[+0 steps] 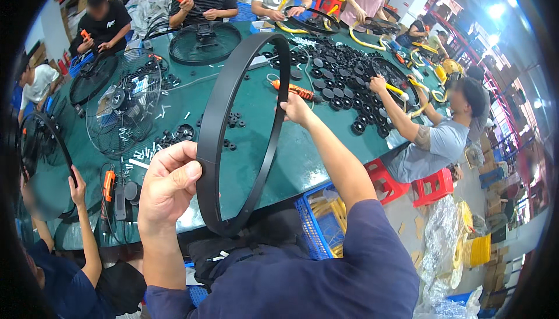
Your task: Assemble fan components including the frame and guard using tools.
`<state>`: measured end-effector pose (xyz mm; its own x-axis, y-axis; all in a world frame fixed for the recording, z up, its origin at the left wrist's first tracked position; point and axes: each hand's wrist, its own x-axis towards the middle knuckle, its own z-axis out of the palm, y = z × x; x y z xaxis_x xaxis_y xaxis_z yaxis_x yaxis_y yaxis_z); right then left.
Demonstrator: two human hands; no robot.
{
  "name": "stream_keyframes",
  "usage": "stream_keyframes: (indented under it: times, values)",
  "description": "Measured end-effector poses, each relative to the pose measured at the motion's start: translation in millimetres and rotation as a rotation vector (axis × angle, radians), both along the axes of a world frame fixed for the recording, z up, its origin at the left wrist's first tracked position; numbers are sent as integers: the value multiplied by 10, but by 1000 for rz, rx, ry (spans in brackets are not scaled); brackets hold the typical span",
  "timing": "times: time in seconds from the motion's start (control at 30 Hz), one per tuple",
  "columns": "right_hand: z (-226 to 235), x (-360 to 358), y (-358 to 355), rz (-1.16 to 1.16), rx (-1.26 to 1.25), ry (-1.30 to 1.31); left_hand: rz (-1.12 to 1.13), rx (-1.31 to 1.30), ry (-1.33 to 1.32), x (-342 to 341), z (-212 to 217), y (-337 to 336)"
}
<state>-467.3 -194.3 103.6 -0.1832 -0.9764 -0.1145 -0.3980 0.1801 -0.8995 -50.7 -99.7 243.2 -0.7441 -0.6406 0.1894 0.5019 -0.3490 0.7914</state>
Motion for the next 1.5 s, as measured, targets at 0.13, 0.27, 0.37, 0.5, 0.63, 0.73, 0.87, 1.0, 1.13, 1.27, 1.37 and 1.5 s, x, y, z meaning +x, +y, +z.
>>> stream_keyframes:
  times: [0.13,0.27,0.37,0.5,0.63,0.73,0.87,1.0,1.13,1.27,1.37,1.5]
  values:
    - [-17,112,-46,-24,-25,4,5,52,40,-47,48,26]
    - [-7,146,-108,0,27,-2,13,63,69,-43,-6,3]
    - [12,176,-114,-5,49,21,59,72,53,-46,13,22]
    - [8,165,-100,4,48,30,226,84,20,93,-43,-55]
    - [25,147,0,-13,8,-59,609,87,-129,284,-79,-149]
    - [91,163,117,10,-64,-81,709,17,-107,486,-319,-248]
    - [84,93,195,29,-81,-65,774,-30,-120,604,-504,-265]
    - [133,160,218,47,-87,-39,874,-54,-129,694,-577,-218]
    - [145,181,258,38,-123,-47,779,-17,-38,768,-598,-220]
    - [158,212,285,15,-153,-88,689,13,50,796,-643,-214]
    - [150,225,267,14,-151,-151,619,43,94,833,-655,-207]
    - [143,210,282,17,-143,-162,541,45,163,835,-671,-216]
